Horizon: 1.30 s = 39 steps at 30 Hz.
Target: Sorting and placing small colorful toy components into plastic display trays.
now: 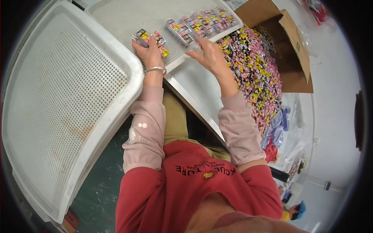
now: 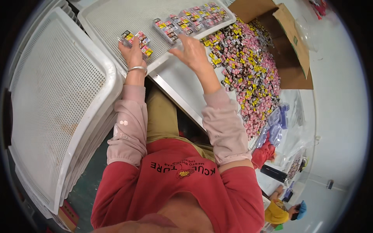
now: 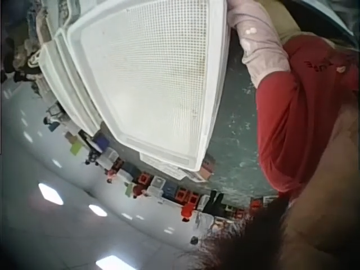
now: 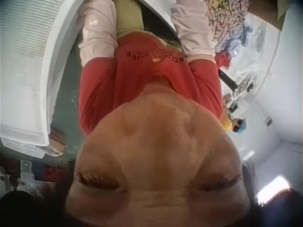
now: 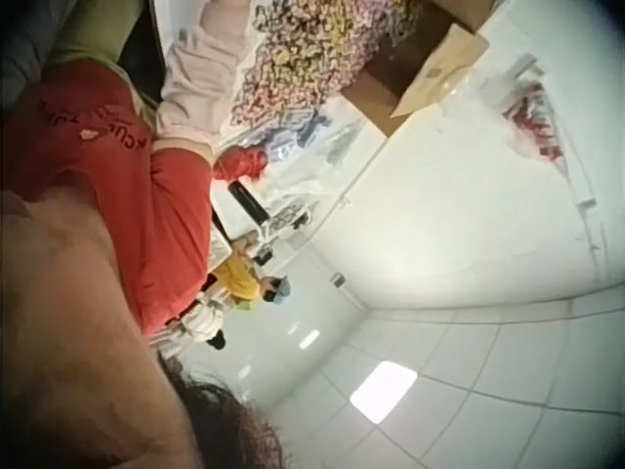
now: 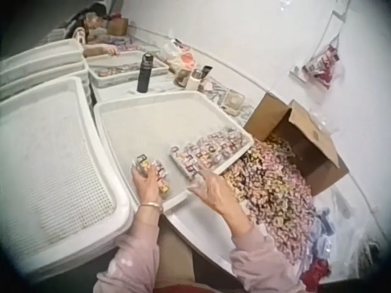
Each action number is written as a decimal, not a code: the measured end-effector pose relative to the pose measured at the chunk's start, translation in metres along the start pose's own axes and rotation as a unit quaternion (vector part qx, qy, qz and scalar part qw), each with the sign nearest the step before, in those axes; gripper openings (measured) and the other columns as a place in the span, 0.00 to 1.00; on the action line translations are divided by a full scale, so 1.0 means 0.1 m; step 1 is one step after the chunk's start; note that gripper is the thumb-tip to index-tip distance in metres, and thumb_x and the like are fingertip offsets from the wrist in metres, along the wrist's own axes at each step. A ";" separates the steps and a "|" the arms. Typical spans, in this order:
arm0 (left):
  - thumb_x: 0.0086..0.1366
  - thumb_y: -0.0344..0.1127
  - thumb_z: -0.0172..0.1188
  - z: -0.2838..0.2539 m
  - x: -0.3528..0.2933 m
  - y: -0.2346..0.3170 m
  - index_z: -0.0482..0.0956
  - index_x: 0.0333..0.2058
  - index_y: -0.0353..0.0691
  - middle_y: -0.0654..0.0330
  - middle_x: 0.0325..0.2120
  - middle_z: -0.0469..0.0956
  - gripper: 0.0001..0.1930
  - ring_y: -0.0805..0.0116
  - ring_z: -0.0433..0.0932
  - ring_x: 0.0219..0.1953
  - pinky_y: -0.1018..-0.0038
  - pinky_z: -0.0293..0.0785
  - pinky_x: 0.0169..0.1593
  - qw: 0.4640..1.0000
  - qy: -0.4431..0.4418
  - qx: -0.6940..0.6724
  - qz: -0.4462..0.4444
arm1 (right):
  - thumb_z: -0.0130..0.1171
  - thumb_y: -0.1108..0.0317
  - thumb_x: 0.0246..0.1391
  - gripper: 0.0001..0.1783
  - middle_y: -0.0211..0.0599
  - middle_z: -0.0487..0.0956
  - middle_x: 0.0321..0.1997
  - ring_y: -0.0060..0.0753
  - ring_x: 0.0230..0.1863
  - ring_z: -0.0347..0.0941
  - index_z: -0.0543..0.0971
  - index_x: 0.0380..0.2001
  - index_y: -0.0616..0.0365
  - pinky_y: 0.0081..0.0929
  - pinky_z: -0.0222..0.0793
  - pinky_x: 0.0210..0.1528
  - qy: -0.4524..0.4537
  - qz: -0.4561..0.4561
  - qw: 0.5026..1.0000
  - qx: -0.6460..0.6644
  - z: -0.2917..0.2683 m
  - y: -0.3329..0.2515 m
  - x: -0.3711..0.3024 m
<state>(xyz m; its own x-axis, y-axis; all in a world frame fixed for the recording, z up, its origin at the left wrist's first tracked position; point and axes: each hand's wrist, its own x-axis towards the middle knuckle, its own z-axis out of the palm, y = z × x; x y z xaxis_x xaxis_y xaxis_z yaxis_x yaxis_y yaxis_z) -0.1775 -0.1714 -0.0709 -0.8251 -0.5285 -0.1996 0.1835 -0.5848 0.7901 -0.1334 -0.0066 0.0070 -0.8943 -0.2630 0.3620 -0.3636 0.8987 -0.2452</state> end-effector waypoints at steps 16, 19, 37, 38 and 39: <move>0.54 0.39 0.57 0.39 0.33 -0.19 0.58 0.52 0.30 0.37 0.47 0.65 0.30 0.43 0.68 0.50 0.58 0.63 0.56 0.867 0.081 0.492 0.028 | 0.60 0.72 0.46 0.14 0.43 0.77 0.32 0.34 0.31 0.74 0.75 0.37 0.66 0.26 0.69 0.34 0.007 0.179 0.940 0.291 -0.16 0.42 -2.08; 0.55 0.42 0.56 0.60 0.00 -0.12 0.57 0.54 0.30 0.37 0.52 0.61 0.32 0.44 0.63 0.54 0.56 0.62 0.56 0.777 0.042 0.628 0.004 | 0.60 0.74 0.46 0.13 0.43 0.77 0.32 0.34 0.32 0.74 0.75 0.37 0.66 0.26 0.69 0.35 0.026 0.204 0.936 0.287 -0.26 0.56 -2.26; 0.61 0.31 0.56 1.33 -1.66 -1.44 0.77 0.26 0.31 0.66 0.15 0.74 0.09 0.84 0.72 0.18 0.84 0.64 0.20 0.810 -0.539 0.233 0.016 | 0.56 0.65 0.55 0.19 0.37 0.78 0.40 0.26 0.40 0.75 0.73 0.46 0.67 0.22 0.72 0.43 0.085 0.368 0.809 0.451 -0.78 2.60 0.32; 0.61 0.31 0.56 1.34 -1.65 -1.52 0.77 0.26 0.31 0.66 0.15 0.74 0.09 0.84 0.72 0.18 0.84 0.64 0.20 0.810 -0.541 0.226 0.011 | 0.57 0.63 0.54 0.20 0.36 0.78 0.38 0.25 0.40 0.75 0.74 0.45 0.67 0.23 0.72 0.42 0.087 0.357 0.813 0.451 -0.74 2.73 0.53; 0.60 0.31 0.57 1.33 -1.66 -1.58 0.77 0.25 0.32 0.65 0.13 0.73 0.08 0.82 0.72 0.17 0.82 0.63 0.19 0.805 -0.553 0.213 -0.023 | 0.57 0.63 0.54 0.20 0.36 0.78 0.38 0.25 0.40 0.75 0.74 0.45 0.67 0.23 0.72 0.42 0.088 0.360 0.816 0.444 -0.71 2.86 0.71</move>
<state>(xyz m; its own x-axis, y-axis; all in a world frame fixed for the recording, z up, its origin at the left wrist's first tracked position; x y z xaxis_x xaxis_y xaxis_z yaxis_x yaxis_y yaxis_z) -0.1405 0.0907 -0.0856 -0.8400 0.4973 0.2169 0.1327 -0.1994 0.9709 -0.2824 0.2565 0.0268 -0.9366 0.3451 -0.0601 0.1248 0.1682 -0.9778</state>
